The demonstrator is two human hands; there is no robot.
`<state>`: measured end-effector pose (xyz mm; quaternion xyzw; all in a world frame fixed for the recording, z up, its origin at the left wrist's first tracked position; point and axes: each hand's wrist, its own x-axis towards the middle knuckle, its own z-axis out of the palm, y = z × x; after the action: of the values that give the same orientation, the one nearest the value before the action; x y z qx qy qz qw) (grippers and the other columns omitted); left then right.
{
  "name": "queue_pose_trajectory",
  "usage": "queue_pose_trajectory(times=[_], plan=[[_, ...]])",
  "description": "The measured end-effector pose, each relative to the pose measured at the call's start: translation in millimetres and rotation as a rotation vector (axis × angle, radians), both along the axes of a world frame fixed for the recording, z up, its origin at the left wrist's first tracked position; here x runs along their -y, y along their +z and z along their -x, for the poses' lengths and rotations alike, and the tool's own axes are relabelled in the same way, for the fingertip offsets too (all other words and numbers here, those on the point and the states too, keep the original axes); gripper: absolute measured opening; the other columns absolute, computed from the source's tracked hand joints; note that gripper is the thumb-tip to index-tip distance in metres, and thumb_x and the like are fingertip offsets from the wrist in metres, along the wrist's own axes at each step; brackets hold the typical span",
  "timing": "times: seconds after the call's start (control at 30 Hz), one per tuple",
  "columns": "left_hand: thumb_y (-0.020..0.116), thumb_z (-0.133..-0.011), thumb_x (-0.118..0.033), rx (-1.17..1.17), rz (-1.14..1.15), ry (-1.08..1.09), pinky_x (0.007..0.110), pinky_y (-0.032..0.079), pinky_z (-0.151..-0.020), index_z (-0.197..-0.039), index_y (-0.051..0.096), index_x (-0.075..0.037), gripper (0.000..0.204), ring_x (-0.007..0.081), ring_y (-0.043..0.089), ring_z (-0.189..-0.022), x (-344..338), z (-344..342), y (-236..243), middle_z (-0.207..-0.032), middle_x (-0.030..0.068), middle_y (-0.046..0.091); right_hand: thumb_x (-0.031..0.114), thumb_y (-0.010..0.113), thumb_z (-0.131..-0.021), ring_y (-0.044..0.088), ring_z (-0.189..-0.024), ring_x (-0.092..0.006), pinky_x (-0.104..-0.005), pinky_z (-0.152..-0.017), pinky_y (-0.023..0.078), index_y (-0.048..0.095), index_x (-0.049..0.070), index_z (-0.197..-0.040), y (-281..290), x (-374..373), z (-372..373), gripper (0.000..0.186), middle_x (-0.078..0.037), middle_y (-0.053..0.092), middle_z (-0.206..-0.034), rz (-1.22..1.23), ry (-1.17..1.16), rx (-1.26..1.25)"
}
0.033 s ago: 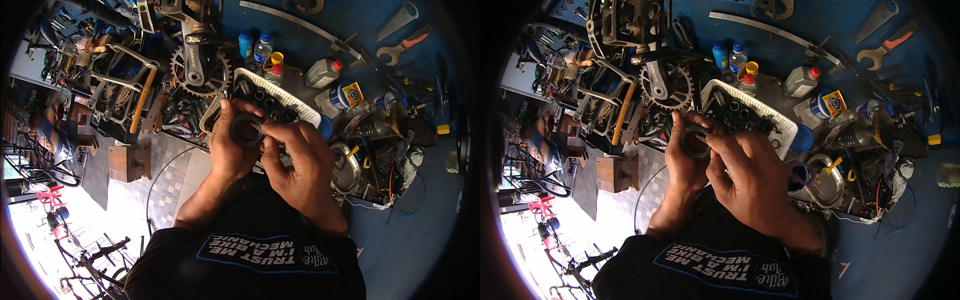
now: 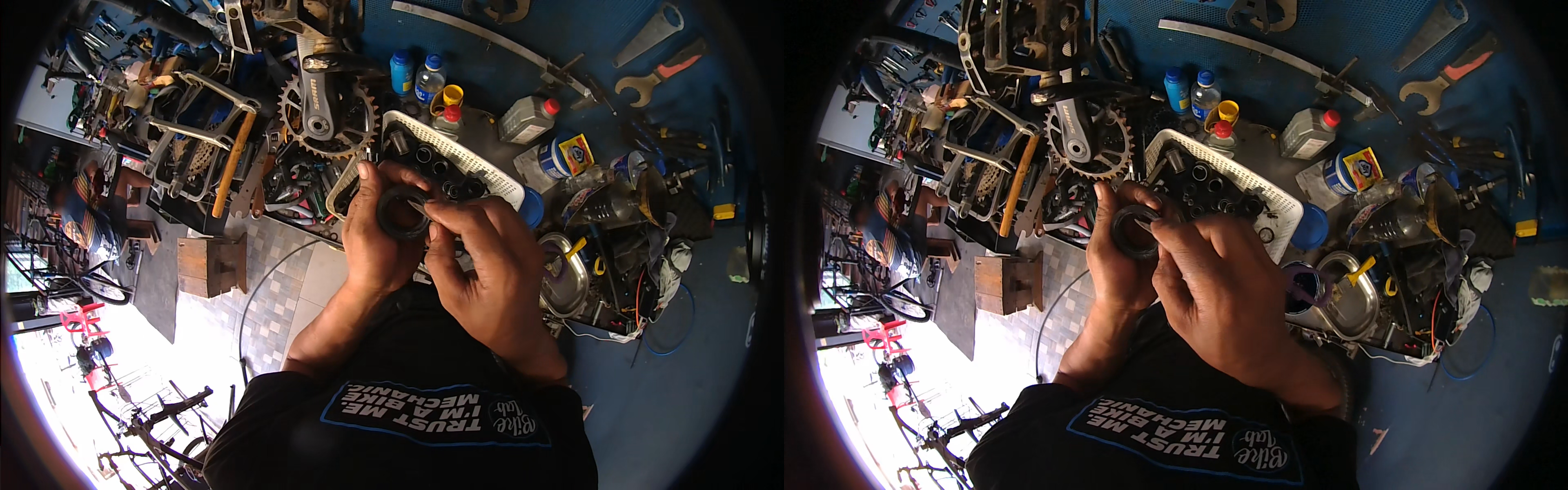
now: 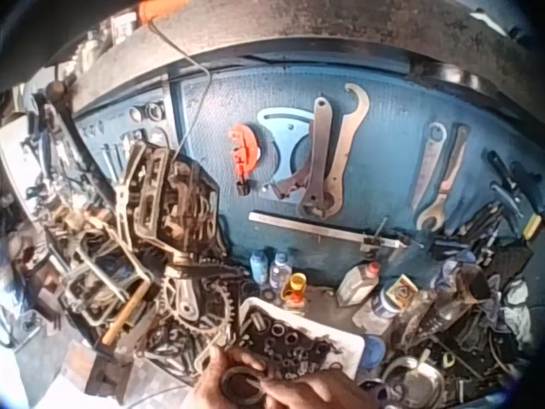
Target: The person handles small bicycle parts at a cluttered workbench, picking up and inspecting a black ring-shaped component. They use a small tool to scrape or clean the inner surface of the ring, then place it back into a parts tray. The person continues to manipulate similar small components throughout the clip.
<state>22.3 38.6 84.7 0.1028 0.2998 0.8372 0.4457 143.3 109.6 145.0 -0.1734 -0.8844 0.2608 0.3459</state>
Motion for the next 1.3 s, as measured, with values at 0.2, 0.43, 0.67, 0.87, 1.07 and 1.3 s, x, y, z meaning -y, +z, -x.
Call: queue_pose_trajectory(times=[0.2, 0.43, 0.67, 0.87, 1.07, 1.3], plan=[[0.02, -0.115, -0.048, -0.046, -0.005, 0.025, 0.034, 0.058, -0.082, -0.104, 0.06, -0.002, 0.062, 0.0225, 0.068, -0.085, 0, -2, 5, -0.091, 0.0156, 0.069, -0.003, 0.076, -0.086, 0.066, -0.077, -0.0223, -0.0336, -0.063, 0.053, 0.073, 0.007, -0.113, 5, 11, 3, 0.029, -0.01, 0.063, -0.092, 0.005, -0.018, 0.042], [0.018, -0.115, -0.046, -0.192, 0.112, 0.065, 0.033, 0.056, -0.08, -0.102, 0.059, -0.003, 0.061, 0.0208, 0.066, -0.082, -3, 1, 9, -0.089, 0.0144, 0.069, -0.002, 0.08, -0.082, 0.066, -0.077, -0.0213, -0.0327, -0.064, 0.054, 0.075, 0.009, -0.114, 1, 13, 9, 0.035, -0.01, 0.06, -0.1, -0.032, -0.009, 0.011], [0.019, -0.116, -0.045, -0.242, 0.132, 0.075, 0.032, 0.055, -0.079, -0.101, 0.06, -0.004, 0.06, 0.0195, 0.065, -0.081, -4, 1, 4, -0.088, 0.0128, 0.068, -0.003, 0.08, -0.081, 0.065, -0.076, -0.021, -0.0329, -0.062, 0.054, 0.075, 0.009, -0.112, -1, 14, 10, 0.034, -0.009, 0.059, -0.099, -0.044, -0.011, -0.005], [0.02, -0.116, -0.044, -0.19, 0.068, 0.086, 0.033, 0.054, -0.08, -0.102, 0.059, -0.004, 0.058, 0.0197, 0.064, -0.083, -6, 0, 3, -0.09, 0.0131, 0.067, -0.001, 0.08, -0.079, 0.065, -0.081, -0.0227, -0.0335, -0.064, 0.054, 0.074, 0.008, -0.114, -4, 14, 11, 0.036, -0.01, 0.059, -0.1, -0.056, -0.015, 0.009], [0.02, -0.116, -0.043, -0.195, 0.068, 0.097, 0.033, 0.053, -0.079, -0.101, 0.058, -0.004, 0.056, 0.0195, 0.063, -0.081, -6, 0, 1, -0.089, 0.0133, 0.067, 0.001, 0.081, -0.078, 0.065, -0.085, -0.024, -0.0342, -0.066, 0.055, 0.072, 0.008, -0.116, -5, 13, 9, 0.039, -0.01, 0.058, -0.101, -0.06, -0.005, 0.031], [0.023, -0.115, -0.042, -0.193, 0.062, 0.081, 0.031, 0.051, -0.072, -0.099, 0.053, -0.007, 0.049, 0.018, 0.059, -0.076, -8, 1, 2, -0.084, 0.0131, 0.064, -0.003, 0.08, -0.08, 0.064, -0.076, -0.0212, -0.0332, -0.061, 0.053, 0.075, 0.009, -0.113, -1, 14, 11, 0.036, -0.009, 0.057, -0.097, -0.03, -0.003, 0.03]])
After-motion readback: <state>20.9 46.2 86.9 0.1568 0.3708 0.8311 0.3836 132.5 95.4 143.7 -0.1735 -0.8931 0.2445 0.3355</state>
